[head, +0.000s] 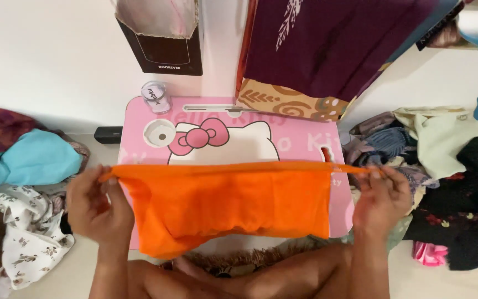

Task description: The person spreads out an orange hijab on a small table, folds it, and then uses a lint roller to remove lint from the fabric.

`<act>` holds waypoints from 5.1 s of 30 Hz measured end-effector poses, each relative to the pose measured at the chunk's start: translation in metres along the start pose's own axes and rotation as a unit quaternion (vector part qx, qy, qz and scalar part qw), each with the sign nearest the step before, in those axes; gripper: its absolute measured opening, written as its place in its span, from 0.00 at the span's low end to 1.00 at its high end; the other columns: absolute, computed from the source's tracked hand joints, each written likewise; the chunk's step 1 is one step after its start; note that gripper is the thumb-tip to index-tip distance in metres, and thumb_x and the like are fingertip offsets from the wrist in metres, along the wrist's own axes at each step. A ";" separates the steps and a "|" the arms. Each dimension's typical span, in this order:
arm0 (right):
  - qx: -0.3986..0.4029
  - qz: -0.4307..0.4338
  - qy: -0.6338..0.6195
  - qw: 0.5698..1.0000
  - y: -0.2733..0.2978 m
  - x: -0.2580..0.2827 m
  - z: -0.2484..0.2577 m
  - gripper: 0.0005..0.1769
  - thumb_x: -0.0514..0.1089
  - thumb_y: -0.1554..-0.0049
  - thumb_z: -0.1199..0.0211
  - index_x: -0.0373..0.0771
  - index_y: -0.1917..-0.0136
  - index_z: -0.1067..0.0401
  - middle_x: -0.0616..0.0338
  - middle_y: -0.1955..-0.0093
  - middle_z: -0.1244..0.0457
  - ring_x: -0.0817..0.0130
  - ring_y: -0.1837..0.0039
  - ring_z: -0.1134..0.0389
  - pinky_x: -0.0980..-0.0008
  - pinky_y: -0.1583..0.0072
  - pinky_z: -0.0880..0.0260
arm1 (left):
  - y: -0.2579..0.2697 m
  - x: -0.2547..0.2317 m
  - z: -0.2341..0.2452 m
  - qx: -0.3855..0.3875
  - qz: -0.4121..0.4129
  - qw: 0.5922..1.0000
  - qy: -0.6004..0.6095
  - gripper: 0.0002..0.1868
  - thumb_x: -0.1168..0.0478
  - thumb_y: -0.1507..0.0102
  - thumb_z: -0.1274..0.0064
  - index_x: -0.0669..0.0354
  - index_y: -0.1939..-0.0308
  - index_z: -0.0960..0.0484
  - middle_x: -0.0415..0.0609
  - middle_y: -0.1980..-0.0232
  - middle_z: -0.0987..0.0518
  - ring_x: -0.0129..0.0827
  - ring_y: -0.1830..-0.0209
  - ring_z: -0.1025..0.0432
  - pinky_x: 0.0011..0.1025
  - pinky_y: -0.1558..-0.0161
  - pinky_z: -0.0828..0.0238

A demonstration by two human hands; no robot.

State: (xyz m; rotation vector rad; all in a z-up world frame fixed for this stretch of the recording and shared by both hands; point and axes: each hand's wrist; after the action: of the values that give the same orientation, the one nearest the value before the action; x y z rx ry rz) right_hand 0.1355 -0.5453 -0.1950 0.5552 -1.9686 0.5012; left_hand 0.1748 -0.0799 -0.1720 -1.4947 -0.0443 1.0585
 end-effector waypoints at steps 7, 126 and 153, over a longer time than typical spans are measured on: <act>0.032 0.051 0.003 0.998 0.076 0.082 0.110 0.17 0.35 0.42 0.33 0.38 0.40 0.30 0.50 0.49 0.31 0.71 0.51 0.27 0.80 0.49 0.19 | 0.047 -0.126 0.079 -0.035 0.106 0.989 -0.099 0.12 0.90 0.28 0.51 0.77 0.47 0.20 0.66 0.46 0.24 0.49 0.47 0.26 0.35 0.41 0.26; 0.288 0.220 0.325 0.874 -0.048 -0.053 -0.024 0.08 0.32 0.36 0.33 0.35 0.43 0.21 0.51 0.59 0.36 0.67 0.59 0.35 0.68 0.57 0.32 | -0.018 0.063 0.004 0.271 0.057 0.960 -0.044 0.15 0.78 0.36 0.46 0.65 0.48 0.13 0.53 0.56 0.22 0.46 0.54 0.23 0.33 0.47 0.24; 0.296 0.186 0.390 0.852 0.039 -0.025 0.055 0.13 0.45 0.43 0.25 0.37 0.48 0.22 0.54 0.59 0.33 0.64 0.63 0.35 0.67 0.60 0.36 | 0.097 0.018 0.049 0.263 -0.063 0.936 -0.224 0.30 0.60 0.53 0.46 0.46 0.46 0.16 0.43 0.40 0.23 0.43 0.37 0.28 0.40 0.42 0.36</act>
State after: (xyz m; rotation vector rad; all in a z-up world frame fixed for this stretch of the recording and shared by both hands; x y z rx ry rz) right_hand 0.0840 -0.5407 -0.2455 0.2525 -1.0993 1.3687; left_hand 0.1032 -0.0567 -0.2525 -0.7434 -0.1626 1.1757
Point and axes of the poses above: each hand's wrist, its own y-axis away from the middle knuckle, its own z-axis out of the back of the hand, x = y × z
